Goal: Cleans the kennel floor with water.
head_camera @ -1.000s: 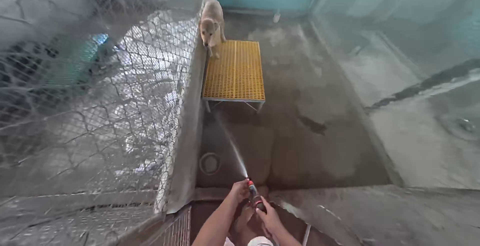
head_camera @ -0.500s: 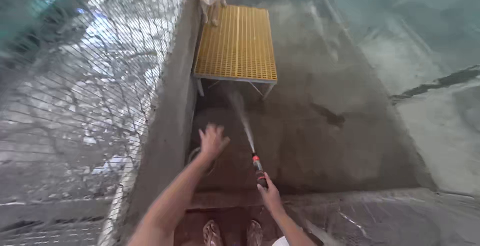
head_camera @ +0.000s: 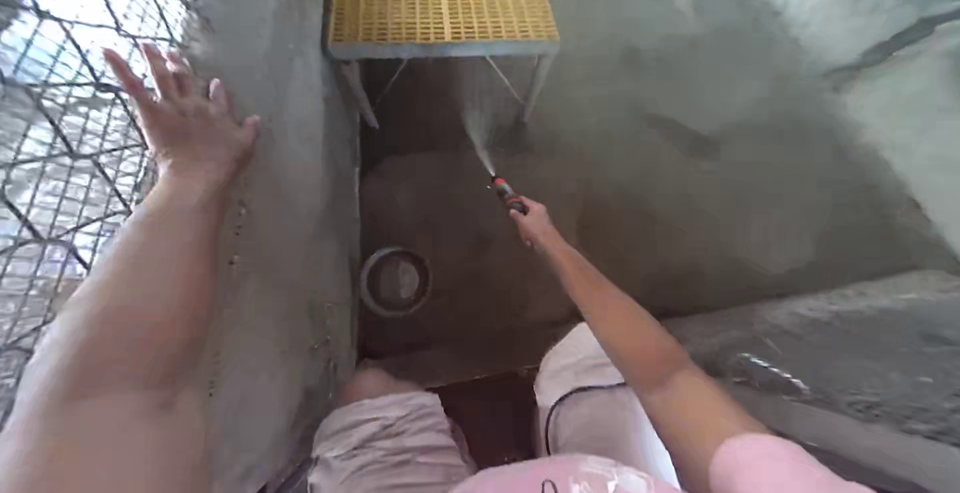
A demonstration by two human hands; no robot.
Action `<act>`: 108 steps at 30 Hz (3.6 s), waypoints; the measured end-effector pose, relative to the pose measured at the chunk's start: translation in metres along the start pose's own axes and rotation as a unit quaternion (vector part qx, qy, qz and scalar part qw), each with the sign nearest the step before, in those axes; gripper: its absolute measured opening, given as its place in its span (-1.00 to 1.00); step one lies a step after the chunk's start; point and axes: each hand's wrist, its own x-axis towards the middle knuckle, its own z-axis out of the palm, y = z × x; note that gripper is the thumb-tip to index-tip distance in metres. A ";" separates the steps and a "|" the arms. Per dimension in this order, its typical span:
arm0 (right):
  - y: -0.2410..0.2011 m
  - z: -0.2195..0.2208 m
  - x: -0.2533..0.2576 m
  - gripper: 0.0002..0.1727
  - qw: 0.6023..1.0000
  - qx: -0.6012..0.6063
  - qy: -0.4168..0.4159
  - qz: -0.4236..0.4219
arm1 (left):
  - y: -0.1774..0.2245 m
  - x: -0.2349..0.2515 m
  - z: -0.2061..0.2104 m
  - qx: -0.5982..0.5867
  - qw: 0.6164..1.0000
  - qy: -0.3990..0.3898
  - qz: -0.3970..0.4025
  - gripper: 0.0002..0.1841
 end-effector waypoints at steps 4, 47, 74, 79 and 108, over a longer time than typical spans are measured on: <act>0.003 0.011 0.011 -0.55 0.998 -0.013 -0.042 -0.036 | -0.006 0.001 0.010 0.020 0.999 0.027 0.009 -0.24; 0.032 0.006 0.032 -0.40 0.970 0.236 0.063 0.008 | -0.031 0.028 0.039 0.060 0.997 0.007 -0.045 -0.18; 0.030 0.020 0.035 -0.36 0.976 0.208 0.044 -0.050 | -0.031 0.023 0.035 0.044 0.997 0.054 -0.020 -0.20; 0.027 0.023 0.028 -0.39 0.976 0.209 -0.016 -0.055 | -0.016 0.016 0.024 0.067 0.996 0.018 -0.050 -0.29; 0.019 0.027 0.019 -0.40 0.965 0.228 -0.009 -0.129 | -0.003 0.013 0.020 0.069 0.995 0.064 -0.022 -0.38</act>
